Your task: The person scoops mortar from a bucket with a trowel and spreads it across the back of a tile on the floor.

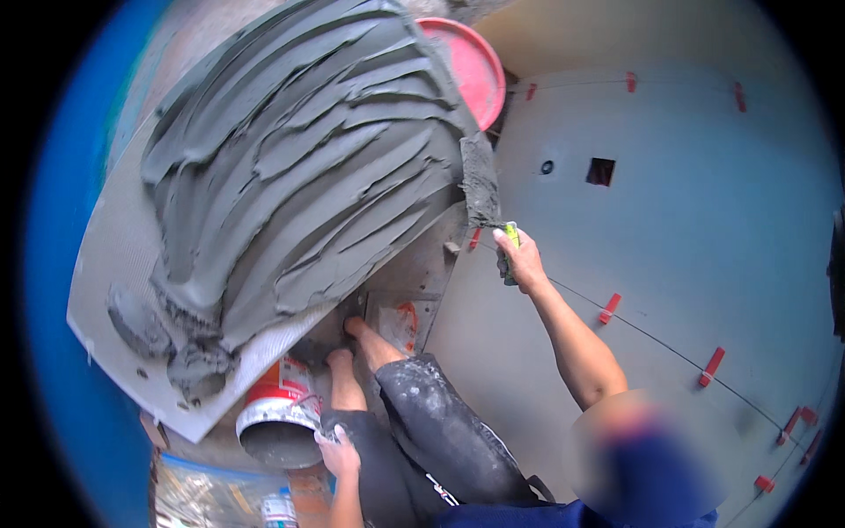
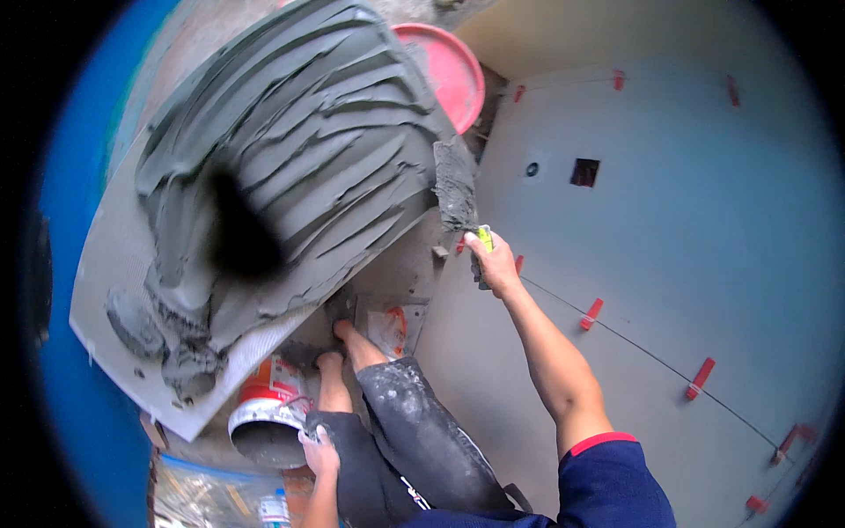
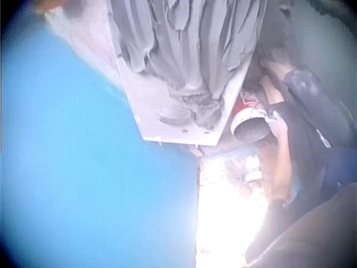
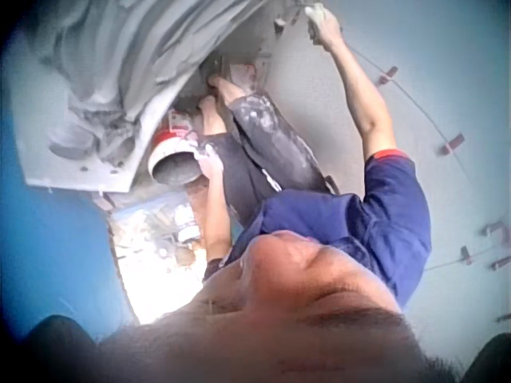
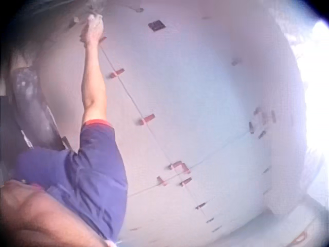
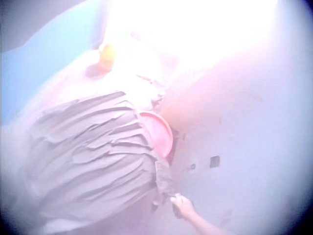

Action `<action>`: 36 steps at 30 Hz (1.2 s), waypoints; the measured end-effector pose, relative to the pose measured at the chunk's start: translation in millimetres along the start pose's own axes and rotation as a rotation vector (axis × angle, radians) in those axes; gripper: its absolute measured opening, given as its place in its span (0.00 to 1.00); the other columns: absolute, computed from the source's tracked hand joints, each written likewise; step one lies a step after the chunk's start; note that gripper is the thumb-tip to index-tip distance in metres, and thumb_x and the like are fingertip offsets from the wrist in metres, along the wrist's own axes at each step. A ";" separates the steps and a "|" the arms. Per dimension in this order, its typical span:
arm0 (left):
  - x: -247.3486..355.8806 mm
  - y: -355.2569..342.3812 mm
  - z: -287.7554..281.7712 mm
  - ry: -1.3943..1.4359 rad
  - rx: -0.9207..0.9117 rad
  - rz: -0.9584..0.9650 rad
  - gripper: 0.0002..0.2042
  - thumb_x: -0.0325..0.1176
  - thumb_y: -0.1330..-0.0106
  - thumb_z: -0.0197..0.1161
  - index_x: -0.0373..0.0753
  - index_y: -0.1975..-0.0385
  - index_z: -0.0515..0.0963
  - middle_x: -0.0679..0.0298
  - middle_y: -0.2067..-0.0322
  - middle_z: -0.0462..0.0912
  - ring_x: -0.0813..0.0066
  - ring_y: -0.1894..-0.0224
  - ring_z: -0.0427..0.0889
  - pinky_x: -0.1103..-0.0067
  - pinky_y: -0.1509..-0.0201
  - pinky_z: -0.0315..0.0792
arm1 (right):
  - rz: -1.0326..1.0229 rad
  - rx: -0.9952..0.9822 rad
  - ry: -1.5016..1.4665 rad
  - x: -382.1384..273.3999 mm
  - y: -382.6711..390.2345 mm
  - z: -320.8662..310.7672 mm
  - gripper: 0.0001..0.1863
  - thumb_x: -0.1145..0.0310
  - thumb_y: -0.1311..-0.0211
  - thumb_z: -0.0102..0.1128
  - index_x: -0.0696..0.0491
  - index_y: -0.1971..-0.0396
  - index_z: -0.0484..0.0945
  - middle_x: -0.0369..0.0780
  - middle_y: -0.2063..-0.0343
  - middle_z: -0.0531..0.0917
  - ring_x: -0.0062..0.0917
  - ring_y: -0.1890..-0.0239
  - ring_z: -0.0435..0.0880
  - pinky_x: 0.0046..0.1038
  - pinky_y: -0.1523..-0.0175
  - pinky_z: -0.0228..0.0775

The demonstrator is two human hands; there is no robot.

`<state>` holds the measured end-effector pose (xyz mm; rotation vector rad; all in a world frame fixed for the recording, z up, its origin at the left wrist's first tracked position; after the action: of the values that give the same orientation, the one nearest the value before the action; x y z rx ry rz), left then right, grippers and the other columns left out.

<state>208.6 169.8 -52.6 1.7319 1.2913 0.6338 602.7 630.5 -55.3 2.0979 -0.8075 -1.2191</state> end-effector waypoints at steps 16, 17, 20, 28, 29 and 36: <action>-29.1 3.7 1.8 -0.005 -0.030 -0.004 0.36 0.53 0.30 0.50 0.28 0.35 0.55 0.38 0.40 0.68 0.43 0.40 0.70 0.61 0.38 0.66 | -0.307 -0.730 0.726 130.9 124.7 261.2 0.12 0.61 0.45 0.61 0.53 0.66 0.80 0.51 0.68 0.84 0.46 0.63 0.83 0.40 0.55 0.75; -31.5 2.0 0.1 0.000 -0.018 -0.006 0.36 0.53 0.30 0.50 0.28 0.35 0.55 0.38 0.40 0.68 0.43 0.40 0.70 0.61 0.38 0.66 | -0.273 -0.748 0.802 135.2 133.6 268.8 0.13 0.60 0.44 0.60 0.53 0.66 0.80 0.52 0.68 0.84 0.47 0.62 0.83 0.42 0.55 0.74; -43.8 2.5 0.0 0.008 -0.038 -0.020 0.36 0.54 0.31 0.50 0.29 0.35 0.55 0.38 0.41 0.68 0.43 0.41 0.71 0.61 0.39 0.67 | -0.299 -0.835 1.005 108.2 163.6 290.3 0.12 0.60 0.46 0.60 0.52 0.68 0.79 0.51 0.70 0.83 0.47 0.62 0.83 0.45 0.57 0.74; -62.3 -2.4 8.2 0.096 -0.024 0.044 0.35 0.53 0.30 0.50 0.29 0.35 0.55 0.38 0.41 0.68 0.44 0.40 0.71 0.61 0.38 0.66 | -0.681 -0.442 0.907 78.3 159.9 358.7 0.09 0.66 0.47 0.59 0.52 0.68 0.72 0.48 0.74 0.83 0.47 0.66 0.83 0.46 0.61 0.74; -67.0 -2.0 8.2 0.112 -0.016 0.048 0.35 0.53 0.30 0.50 0.29 0.35 0.54 0.38 0.40 0.68 0.43 0.40 0.71 0.61 0.38 0.66 | -0.611 -0.459 1.009 92.9 162.5 358.4 0.10 0.65 0.46 0.60 0.52 0.66 0.72 0.48 0.73 0.83 0.47 0.66 0.83 0.46 0.60 0.74; -85.7 -2.4 8.5 0.206 -0.030 0.020 0.35 0.50 0.31 0.52 0.26 0.36 0.56 0.37 0.41 0.68 0.44 0.39 0.70 0.62 0.36 0.65 | -0.357 -0.645 1.223 86.6 192.4 298.3 0.15 0.59 0.45 0.62 0.51 0.61 0.78 0.50 0.68 0.85 0.46 0.62 0.84 0.46 0.54 0.74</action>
<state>185.6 86.8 -51.0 1.6914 1.3987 0.8571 330.6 388.6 -86.6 1.9308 0.4669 -0.0975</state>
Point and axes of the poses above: each hand's wrist, its own y-axis away from the middle knuckle, its own z-axis out of the palm, x = y × z, the point moved 9 cm from there along -y, towards the middle knuckle
